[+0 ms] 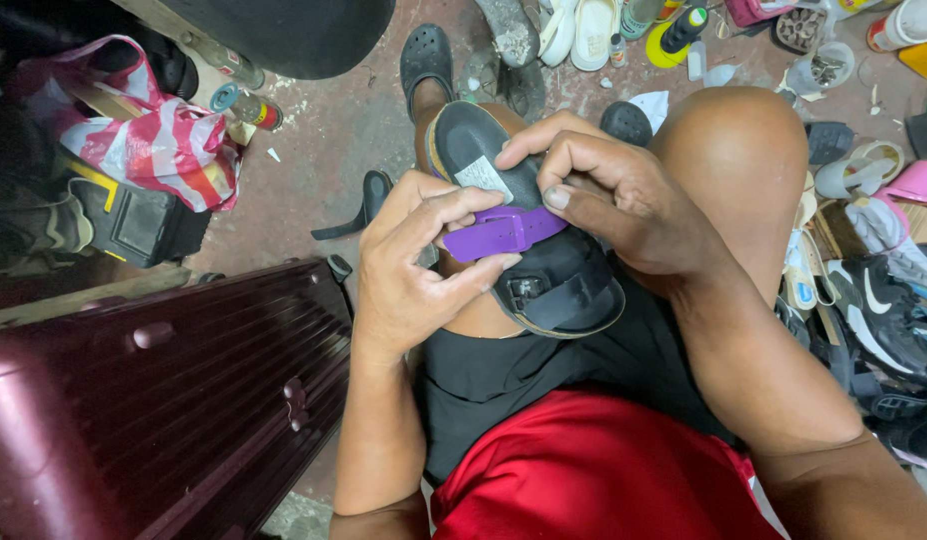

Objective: The person sits on the floor and repairs a black sandal with a purple strap. They adjust the strap and buckle, then wipe the strap with a white cloth.

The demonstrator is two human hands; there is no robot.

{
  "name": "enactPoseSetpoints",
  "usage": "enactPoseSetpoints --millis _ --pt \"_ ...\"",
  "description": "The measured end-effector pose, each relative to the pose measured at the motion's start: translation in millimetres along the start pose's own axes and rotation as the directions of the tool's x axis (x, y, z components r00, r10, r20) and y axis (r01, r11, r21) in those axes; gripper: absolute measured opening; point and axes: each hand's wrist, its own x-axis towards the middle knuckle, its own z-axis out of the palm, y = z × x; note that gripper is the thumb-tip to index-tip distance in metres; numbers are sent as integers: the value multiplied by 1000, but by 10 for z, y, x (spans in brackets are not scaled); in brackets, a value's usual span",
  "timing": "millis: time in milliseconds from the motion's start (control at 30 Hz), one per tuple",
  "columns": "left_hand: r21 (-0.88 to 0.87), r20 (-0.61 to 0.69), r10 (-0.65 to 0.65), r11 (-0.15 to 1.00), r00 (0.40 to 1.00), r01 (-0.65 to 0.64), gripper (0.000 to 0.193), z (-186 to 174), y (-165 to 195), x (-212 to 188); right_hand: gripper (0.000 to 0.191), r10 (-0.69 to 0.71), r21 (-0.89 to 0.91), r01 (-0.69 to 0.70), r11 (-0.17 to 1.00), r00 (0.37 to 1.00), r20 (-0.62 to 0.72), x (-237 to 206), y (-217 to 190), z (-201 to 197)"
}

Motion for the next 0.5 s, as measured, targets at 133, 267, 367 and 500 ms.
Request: enactPoseSetpoints --millis 133,267,367,500 --pt "20 31 -16 1000 999 15 50 -45 35 26 9 1 -26 -1 1000 1000 -6 -2 -7 1" --pt "32 56 -20 999 998 18 50 -62 46 52 8 -3 -47 3 999 1000 -3 -4 -10 -6" --pt "29 67 -24 999 997 22 50 -76 47 51 9 -12 -65 12 998 1000 5 -9 -7 -7" --pt "-5 85 -37 999 996 37 50 -94 35 45 11 -34 -70 35 997 999 8 -10 -6 -6"
